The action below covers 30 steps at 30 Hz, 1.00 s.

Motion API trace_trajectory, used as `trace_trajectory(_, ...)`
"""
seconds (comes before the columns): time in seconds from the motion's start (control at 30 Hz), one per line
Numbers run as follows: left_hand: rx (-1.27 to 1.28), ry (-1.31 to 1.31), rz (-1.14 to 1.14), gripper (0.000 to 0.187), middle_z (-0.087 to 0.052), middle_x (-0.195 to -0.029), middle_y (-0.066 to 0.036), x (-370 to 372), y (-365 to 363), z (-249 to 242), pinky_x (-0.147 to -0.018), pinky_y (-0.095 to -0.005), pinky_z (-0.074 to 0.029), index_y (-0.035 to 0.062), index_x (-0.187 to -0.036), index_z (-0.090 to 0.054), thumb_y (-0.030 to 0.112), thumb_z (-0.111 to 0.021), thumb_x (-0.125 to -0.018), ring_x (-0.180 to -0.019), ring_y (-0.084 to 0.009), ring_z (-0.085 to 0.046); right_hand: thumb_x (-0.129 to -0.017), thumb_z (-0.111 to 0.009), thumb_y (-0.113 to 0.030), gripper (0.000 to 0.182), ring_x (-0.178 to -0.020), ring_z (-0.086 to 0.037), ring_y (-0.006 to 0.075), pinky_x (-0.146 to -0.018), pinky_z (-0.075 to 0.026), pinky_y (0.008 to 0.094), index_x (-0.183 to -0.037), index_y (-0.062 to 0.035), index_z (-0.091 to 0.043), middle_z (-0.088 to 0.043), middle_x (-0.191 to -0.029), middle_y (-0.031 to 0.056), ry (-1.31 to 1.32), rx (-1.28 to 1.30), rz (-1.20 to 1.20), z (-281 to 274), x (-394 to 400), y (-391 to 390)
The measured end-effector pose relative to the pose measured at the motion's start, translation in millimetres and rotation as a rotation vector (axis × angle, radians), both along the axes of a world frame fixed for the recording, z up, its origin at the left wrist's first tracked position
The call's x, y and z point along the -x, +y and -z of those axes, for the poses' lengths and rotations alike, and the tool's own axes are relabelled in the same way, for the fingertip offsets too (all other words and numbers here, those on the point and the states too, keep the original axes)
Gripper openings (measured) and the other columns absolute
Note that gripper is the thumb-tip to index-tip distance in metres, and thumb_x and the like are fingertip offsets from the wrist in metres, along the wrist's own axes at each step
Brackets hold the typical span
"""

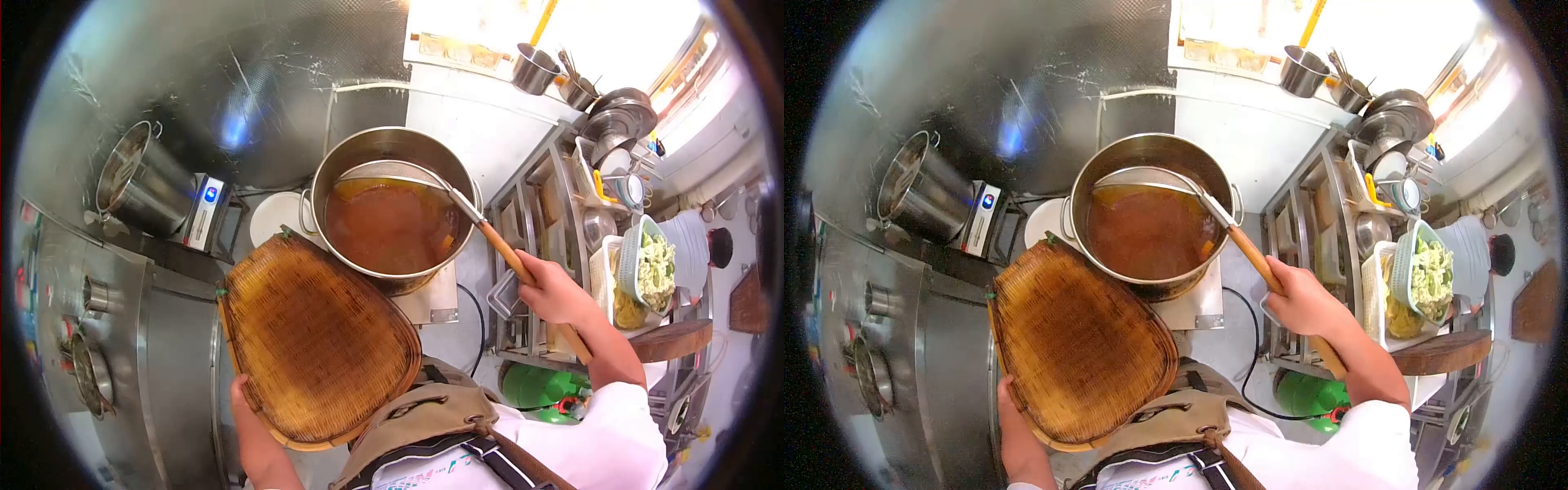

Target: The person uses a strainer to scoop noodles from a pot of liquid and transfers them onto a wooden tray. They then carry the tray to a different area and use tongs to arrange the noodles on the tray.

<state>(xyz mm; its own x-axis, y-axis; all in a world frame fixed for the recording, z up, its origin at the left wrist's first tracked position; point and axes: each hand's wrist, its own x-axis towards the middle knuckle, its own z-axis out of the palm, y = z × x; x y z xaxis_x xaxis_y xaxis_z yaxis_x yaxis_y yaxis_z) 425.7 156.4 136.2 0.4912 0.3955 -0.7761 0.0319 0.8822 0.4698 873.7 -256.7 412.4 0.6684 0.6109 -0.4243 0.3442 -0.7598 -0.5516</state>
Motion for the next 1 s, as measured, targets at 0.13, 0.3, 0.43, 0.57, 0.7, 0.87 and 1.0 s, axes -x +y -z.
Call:
trace_trajectory(0.13, -0.070, 0.021, -0.006, 0.058, -0.066, -0.105, -0.018, 8, 3, 10, -0.078, -0.0493, -0.056, 0.0005, -0.123, -0.056, 0.025, -0.064, -0.071, -0.089, -0.0361, -0.065, -0.079, -0.058, -0.004, 0.060, -0.097, -0.058, 0.0439, -0.085, -0.048, 0.0459, -0.135, 0.0059, -0.039, -0.058, -0.104, 0.0289, -0.321, -0.168, -0.075, 32, 1, -12)
trace_trajectory(0.3, -0.094, 0.023, -0.015, 0.061, -0.066, -0.106, -0.019, 17, 6, 27, -0.079, -0.0494, -0.057, -0.0001, -0.124, -0.055, 0.026, -0.064, -0.070, -0.090, -0.0366, -0.065, -0.083, -0.056, -0.005, 0.059, -0.089, -0.060, 0.0450, -0.079, -0.050, 0.0485, -0.137, 0.0044, -0.035, -0.057, -0.099, 0.0274, -0.478, -0.008, -0.062, 80, -7, 17)
trace_trajectory(0.43, -0.096, -0.031, -0.010, 0.057, -0.067, -0.103, -0.018, 15, 4, 17, -0.079, -0.0487, -0.057, 0.0006, -0.120, -0.058, 0.028, -0.065, -0.070, -0.090, -0.0356, -0.066, -0.084, -0.054, -0.004, 0.055, -0.080, -0.062, 0.0450, -0.072, -0.051, 0.0491, -0.135, 0.0048, -0.037, -0.058, -0.098, 0.0267, -0.550, 0.150, -0.099, 118, -25, 35)
trace_trajectory(0.57, -0.033, 0.068, -0.024, 0.043, -0.069, -0.094, -0.013, 20, 6, 24, -0.072, -0.0445, -0.057, 0.0039, -0.105, -0.065, 0.028, -0.066, -0.070, -0.083, -0.0300, -0.067, -0.084, -0.050, -0.001, 0.049, -0.078, -0.062, 0.0432, -0.069, -0.051, 0.0500, -0.132, 0.0060, -0.041, -0.061, -0.096, 0.0263, -0.567, 0.226, -0.121, 134, -42, 42)
trace_trajectory(0.7, -0.185, 0.266, -0.114, 0.031, -0.070, -0.088, -0.008, 52, 21, 91, -0.061, -0.0386, -0.053, 0.0072, -0.092, -0.068, 0.030, -0.070, -0.071, -0.073, -0.0242, -0.065, -0.078, -0.048, 0.004, 0.055, -0.100, -0.060, 0.0420, -0.085, -0.048, 0.0437, -0.132, -0.0027, -0.041, -0.061, -0.104, 0.0278, -0.116, 0.200, -0.052, 51, -26, 84)
trace_trajectory(0.87, 0.099, -0.160, -0.032, 0.043, -0.069, -0.097, -0.015, 39, 17, 43, -0.074, -0.0410, -0.057, -0.0012, -0.110, -0.063, 0.022, -0.068, -0.075, -0.083, -0.0273, -0.067, -0.078, -0.055, -0.001, 0.016, -0.075, -0.052, 0.0491, -0.070, -0.046, 0.0474, -0.091, 0.0051, -0.048, -0.055, -0.077, 0.0281, -0.310, 0.158, -0.187, 3, 10, 69)
trace_trajectory(1.0, 0.095, -0.102, -0.075, 0.046, -0.068, -0.101, -0.017, 32, 12, 21, -0.079, -0.0423, -0.057, -0.0038, -0.116, -0.060, 0.019, -0.065, -0.076, -0.087, -0.0288, -0.067, -0.075, -0.054, 0.002, 0.031, -0.077, -0.054, 0.0469, -0.072, -0.047, 0.0447, -0.105, 0.0064, -0.051, -0.055, -0.078, 0.0271, -0.301, 0.180, -0.057, -59, 45, 83)
